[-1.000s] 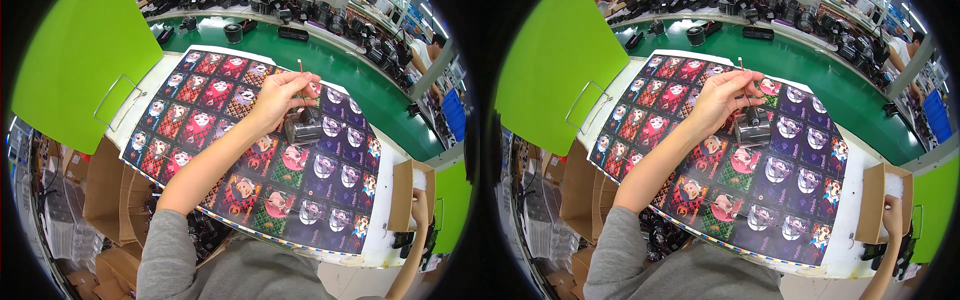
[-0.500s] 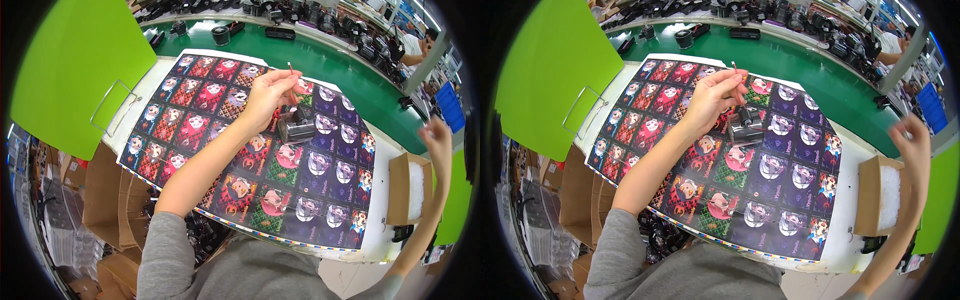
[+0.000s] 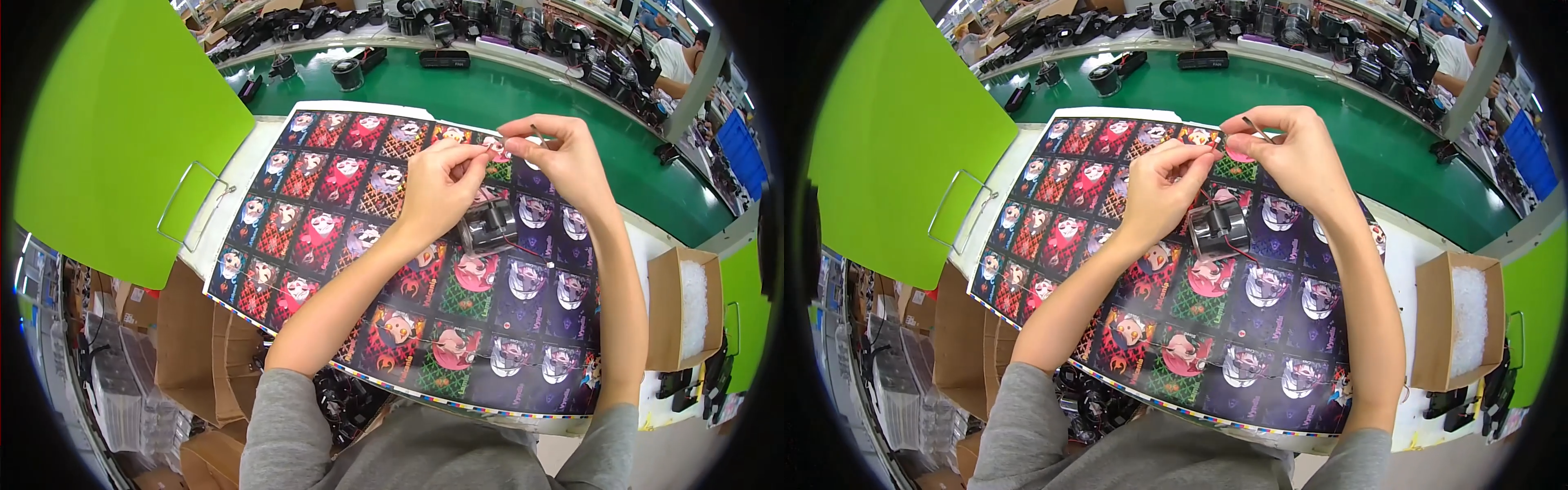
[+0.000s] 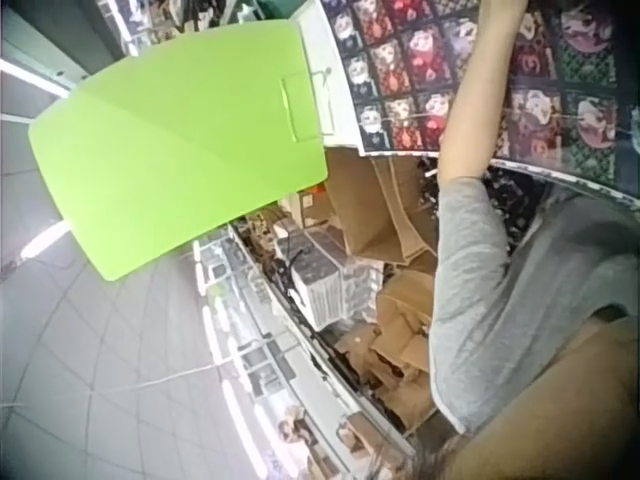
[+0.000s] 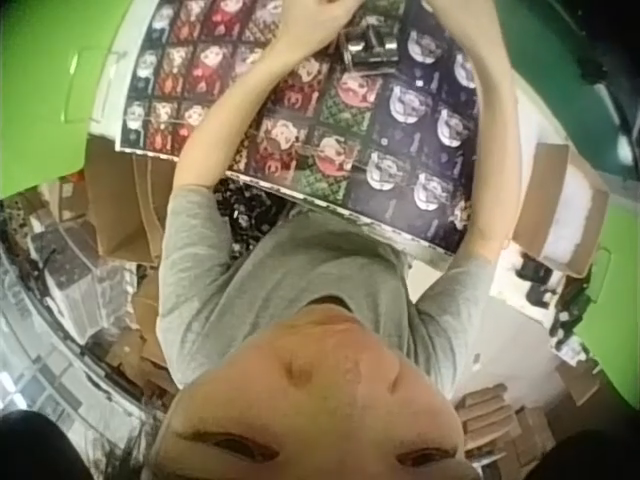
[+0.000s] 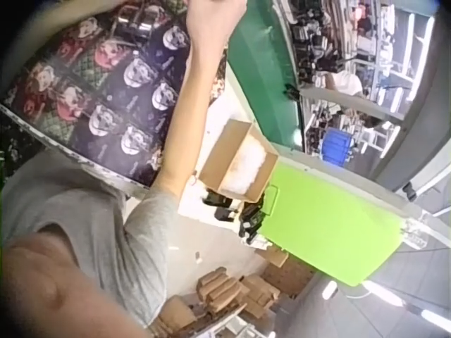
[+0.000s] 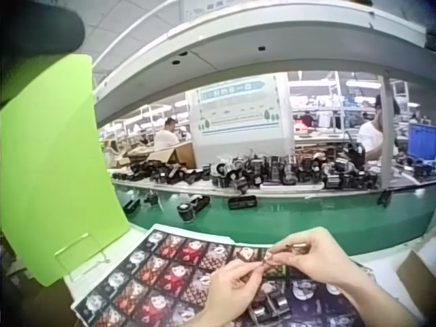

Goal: The person assembles small electronic components by hand, inserting wires and connectors into plastic housings.

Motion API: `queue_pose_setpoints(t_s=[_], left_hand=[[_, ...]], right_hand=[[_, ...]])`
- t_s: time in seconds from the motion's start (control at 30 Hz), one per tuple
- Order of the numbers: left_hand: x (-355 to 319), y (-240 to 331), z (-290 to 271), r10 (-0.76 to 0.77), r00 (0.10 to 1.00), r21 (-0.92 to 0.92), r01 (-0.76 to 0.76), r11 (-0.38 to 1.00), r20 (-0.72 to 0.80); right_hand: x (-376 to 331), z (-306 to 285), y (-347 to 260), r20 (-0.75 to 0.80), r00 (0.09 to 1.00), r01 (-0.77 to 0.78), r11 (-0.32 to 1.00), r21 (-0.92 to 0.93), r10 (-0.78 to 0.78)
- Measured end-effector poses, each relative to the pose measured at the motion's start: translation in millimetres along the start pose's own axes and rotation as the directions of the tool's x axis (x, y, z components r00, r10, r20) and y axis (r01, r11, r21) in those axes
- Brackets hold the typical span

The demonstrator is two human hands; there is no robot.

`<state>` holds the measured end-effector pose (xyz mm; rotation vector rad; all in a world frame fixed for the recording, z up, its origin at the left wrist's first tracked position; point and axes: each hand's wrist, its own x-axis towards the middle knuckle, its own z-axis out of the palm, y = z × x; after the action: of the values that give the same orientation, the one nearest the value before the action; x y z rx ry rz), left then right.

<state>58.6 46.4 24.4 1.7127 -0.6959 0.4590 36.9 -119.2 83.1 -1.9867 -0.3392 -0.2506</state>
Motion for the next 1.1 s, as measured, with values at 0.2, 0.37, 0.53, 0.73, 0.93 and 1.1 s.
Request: queue_pose_setpoints(t_s=[0.2, 0.37, 0.53, 0.73, 0.93, 1.1], left_hand=[[-1.0, 1.2, 1.6, 0.09, 0.993, 0.155, -0.1, 0.983, 0.071], [1.2, 0.7, 3.1, -0.097, 0.995, -0.038, 0.098, 0.994, 0.021], [-1.1, -4.1, 7.2, -0.133, 0.989, -0.079, 0.138, 0.987, 0.064], [-1.1, 0.1, 0.3, 0.071, 0.992, 0.199, -0.091, 0.976, 0.108], [-0.5, 7.6, 0.0, -0.151, 0.984, -0.047, 0.156, 0.987, 0.1], [-3.6, 1.6, 5.6, -0.237, 0.956, -0.281, 0.278, 0.918, 0.172]], right_hand=[[0.2, 1.7, 10.6, -0.011, 0.996, 0.094, 0.996, 0.0, -0.094], [2.5, -1.6, 9.7, 0.05, 0.994, 0.089, 0.987, 0.131, -0.096], [1.6, 0.3, 19.7, 0.057, 0.994, 0.086, 0.993, 0.085, -0.091], [-2.7, 2.3, 4.8, 0.033, 0.997, 0.08, 0.978, -0.192, -0.076], [-0.3, -9.5, 3.3, 0.08, 0.995, 0.066, 0.998, -0.015, -0.064], [0.1, -0.2, 1.0, 0.042, 0.996, 0.083, 0.994, -0.072, -0.081]])
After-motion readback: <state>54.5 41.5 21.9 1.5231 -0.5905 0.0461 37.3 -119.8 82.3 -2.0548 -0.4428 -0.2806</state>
